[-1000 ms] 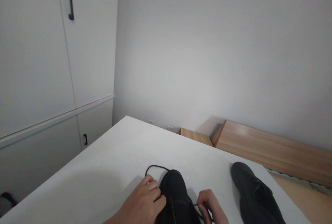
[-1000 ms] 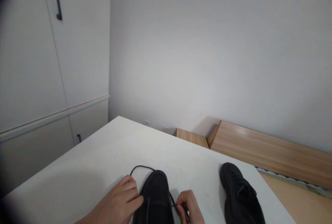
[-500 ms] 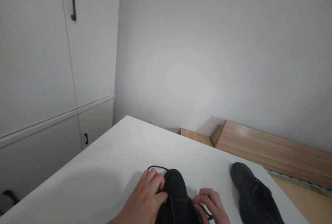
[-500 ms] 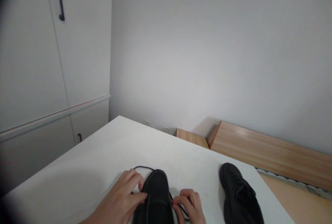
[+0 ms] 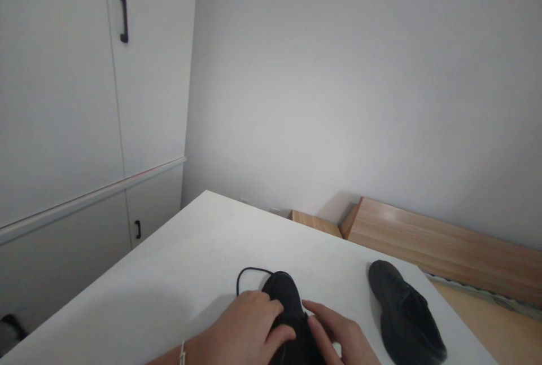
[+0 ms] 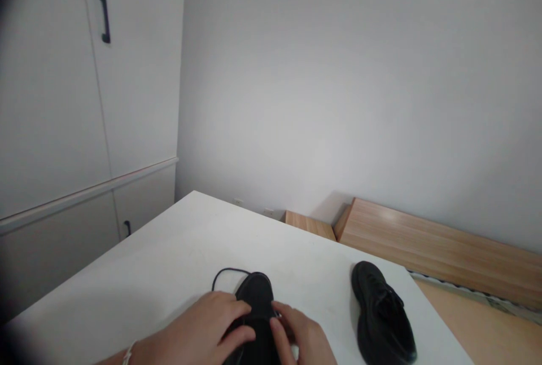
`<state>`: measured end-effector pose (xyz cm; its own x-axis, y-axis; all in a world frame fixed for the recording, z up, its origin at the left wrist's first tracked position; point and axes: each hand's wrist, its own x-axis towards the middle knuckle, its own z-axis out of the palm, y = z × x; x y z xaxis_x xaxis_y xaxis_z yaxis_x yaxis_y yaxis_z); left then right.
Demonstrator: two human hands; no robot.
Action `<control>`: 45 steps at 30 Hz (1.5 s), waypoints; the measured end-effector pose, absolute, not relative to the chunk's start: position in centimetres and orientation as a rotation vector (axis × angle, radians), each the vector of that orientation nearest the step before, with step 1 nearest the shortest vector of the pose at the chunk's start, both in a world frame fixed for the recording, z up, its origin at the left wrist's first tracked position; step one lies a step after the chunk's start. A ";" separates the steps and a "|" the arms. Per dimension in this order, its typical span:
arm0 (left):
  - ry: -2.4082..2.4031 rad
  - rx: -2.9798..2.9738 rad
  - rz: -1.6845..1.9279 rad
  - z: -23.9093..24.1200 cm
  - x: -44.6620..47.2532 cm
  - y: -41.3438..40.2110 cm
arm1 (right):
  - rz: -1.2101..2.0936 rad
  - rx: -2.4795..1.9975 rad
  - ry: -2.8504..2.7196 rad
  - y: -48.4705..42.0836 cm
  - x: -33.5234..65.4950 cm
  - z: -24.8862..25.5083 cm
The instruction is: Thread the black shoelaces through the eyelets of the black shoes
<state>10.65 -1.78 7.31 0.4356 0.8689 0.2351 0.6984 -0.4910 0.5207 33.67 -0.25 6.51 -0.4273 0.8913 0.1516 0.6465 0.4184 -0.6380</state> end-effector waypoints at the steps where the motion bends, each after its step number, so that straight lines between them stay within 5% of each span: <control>1: 1.376 2.369 0.581 8.5 10.9 -1.7 | 0.619 -1.297 -2.271 -0.1 33.3 7.0; 7: 1.271 2.410 0.121 12.7 11.7 1.9 | 0.147 -1.571 -2.522 0.1 30.5 7.6; 14: 1.141 2.357 -0.008 11.1 12.5 4.9 | -0.006 -1.709 -2.514 -0.3 29.8 8.0; 23: 1.118 2.141 0.640 11.7 12.4 3.5 | 0.751 -1.244 -1.831 -0.4 29.5 9.3; 30: 0.916 1.760 0.983 13.4 11.7 3.0 | 0.875 -1.105 -1.498 -0.1 28.5 10.9; 37: 0.893 1.508 0.958 12.9 11.4 2.7 | 0.760 -1.096 -1.601 0.0 28.0 10.6; 45: 1.396 2.062 0.476 6.3 8.3 7.7 | 0.718 -1.152 -1.689 0.0 28.6 10.5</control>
